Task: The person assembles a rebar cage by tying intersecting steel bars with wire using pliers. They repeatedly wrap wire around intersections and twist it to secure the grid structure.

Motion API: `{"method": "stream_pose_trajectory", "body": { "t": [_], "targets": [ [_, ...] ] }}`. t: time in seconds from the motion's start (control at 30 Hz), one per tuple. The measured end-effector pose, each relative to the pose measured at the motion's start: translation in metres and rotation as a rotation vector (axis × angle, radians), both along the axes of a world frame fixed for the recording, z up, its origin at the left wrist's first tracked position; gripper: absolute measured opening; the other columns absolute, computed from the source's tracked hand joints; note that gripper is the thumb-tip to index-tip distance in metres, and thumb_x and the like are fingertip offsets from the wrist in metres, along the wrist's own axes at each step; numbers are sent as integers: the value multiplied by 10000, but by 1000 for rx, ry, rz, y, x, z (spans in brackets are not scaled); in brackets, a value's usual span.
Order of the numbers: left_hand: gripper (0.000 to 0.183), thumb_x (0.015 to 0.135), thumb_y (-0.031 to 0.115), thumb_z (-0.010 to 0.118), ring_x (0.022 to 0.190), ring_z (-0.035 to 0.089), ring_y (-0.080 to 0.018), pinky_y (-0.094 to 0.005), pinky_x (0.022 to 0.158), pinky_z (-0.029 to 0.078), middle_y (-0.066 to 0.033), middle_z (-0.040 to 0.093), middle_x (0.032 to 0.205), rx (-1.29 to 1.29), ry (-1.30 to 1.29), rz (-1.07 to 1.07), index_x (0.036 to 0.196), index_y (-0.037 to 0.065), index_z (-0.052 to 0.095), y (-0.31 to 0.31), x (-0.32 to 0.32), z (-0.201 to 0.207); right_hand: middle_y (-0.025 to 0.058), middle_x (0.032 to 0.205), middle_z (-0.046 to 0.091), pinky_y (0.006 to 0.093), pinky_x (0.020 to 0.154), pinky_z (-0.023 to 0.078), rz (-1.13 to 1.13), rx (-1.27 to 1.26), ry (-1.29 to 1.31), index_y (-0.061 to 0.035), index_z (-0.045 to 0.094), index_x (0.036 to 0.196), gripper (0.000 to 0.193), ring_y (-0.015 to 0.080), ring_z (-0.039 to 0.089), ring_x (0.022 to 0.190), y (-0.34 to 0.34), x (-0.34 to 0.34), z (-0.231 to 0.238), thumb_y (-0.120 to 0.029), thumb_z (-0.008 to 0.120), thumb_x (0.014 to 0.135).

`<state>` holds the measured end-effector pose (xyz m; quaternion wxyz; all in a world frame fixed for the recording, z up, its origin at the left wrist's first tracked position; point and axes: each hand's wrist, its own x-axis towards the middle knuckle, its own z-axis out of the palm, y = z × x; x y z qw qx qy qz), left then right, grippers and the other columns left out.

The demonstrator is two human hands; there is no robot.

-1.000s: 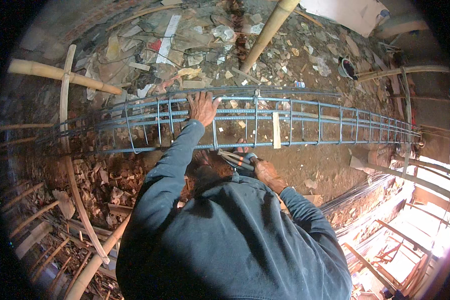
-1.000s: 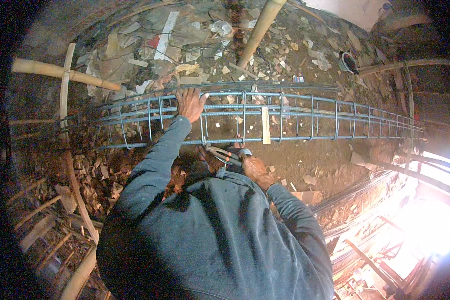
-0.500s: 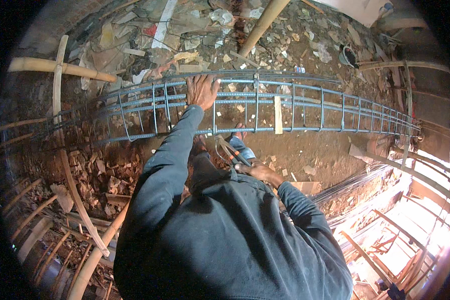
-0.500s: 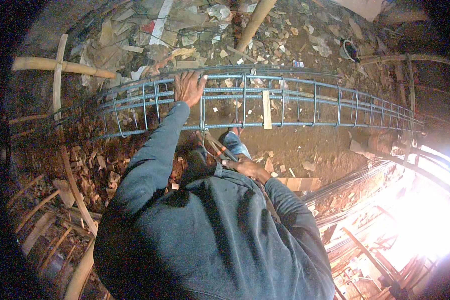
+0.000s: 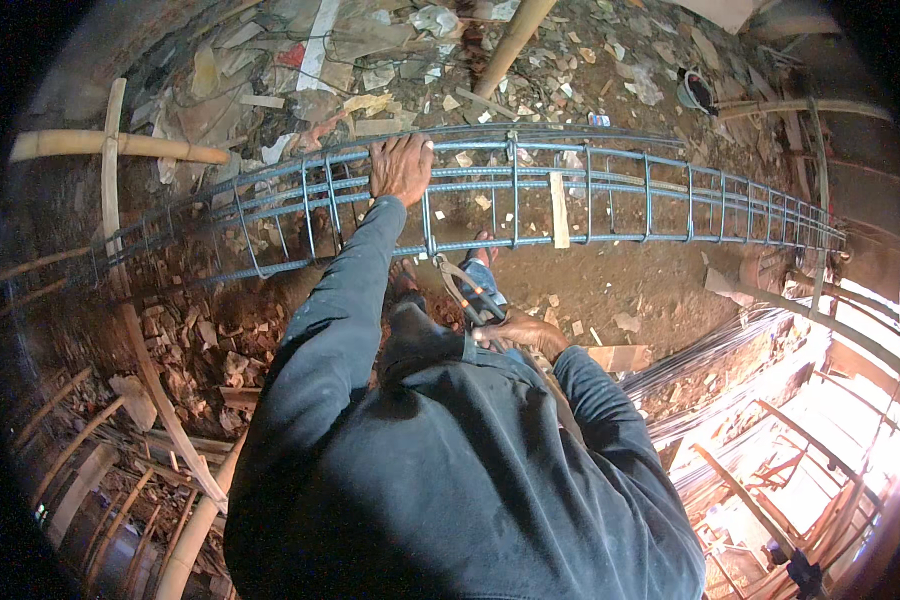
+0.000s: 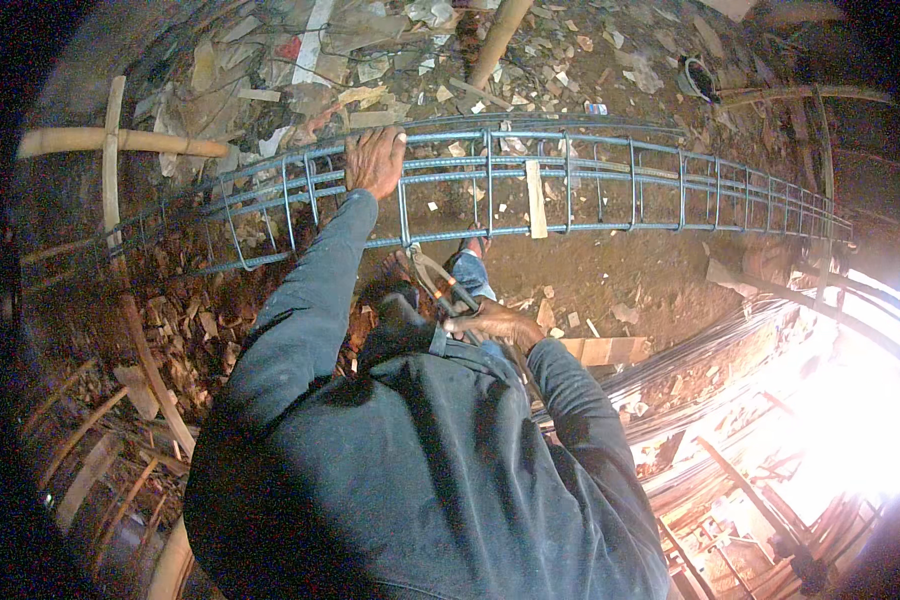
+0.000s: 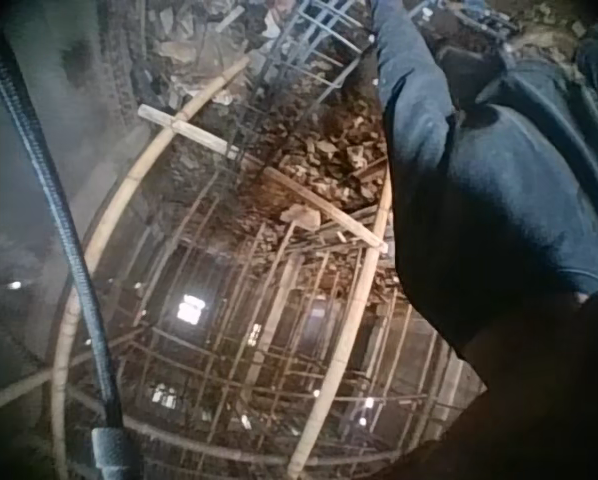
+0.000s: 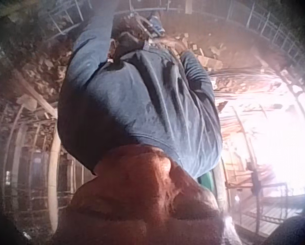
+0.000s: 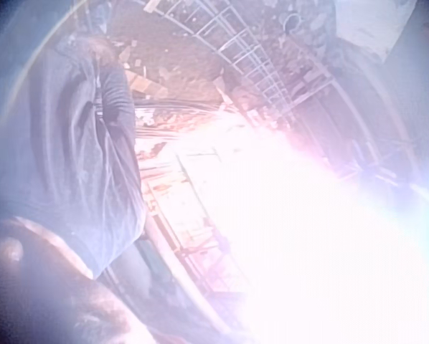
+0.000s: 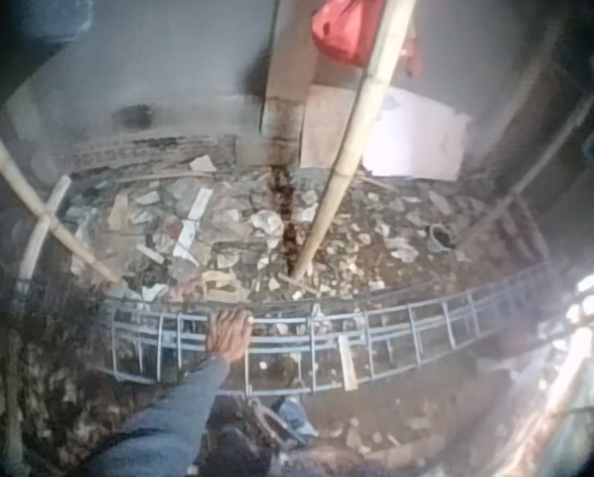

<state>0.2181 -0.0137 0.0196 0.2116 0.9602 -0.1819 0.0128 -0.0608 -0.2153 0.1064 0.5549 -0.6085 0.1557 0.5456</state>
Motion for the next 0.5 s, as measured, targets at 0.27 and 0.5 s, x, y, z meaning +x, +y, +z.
{"method": "stream_pose_trajectory", "body": {
  "t": [0.27,0.5],
  "targets": [
    [387,1068,371,442,1165,620,-325,-600,1086,323,-125,705,1216,6,40,-11,1269,122,659,0,3,0,197,1245,609,459,857,542,362,-922,-730,-5,488,1409,743,357,655,1071,11,-25,-14,-262,812,792],
    [392,1078,371,427,1179,604,-340,-603,1088,318,-122,702,1201,4,3,-8,1298,128,641,2,0,-1,242,1165,640,512,834,538,240,-969,-841,-3,497,1370,522,422,664,1006,46,-46,-7,-224,625,916]
  ]
}}
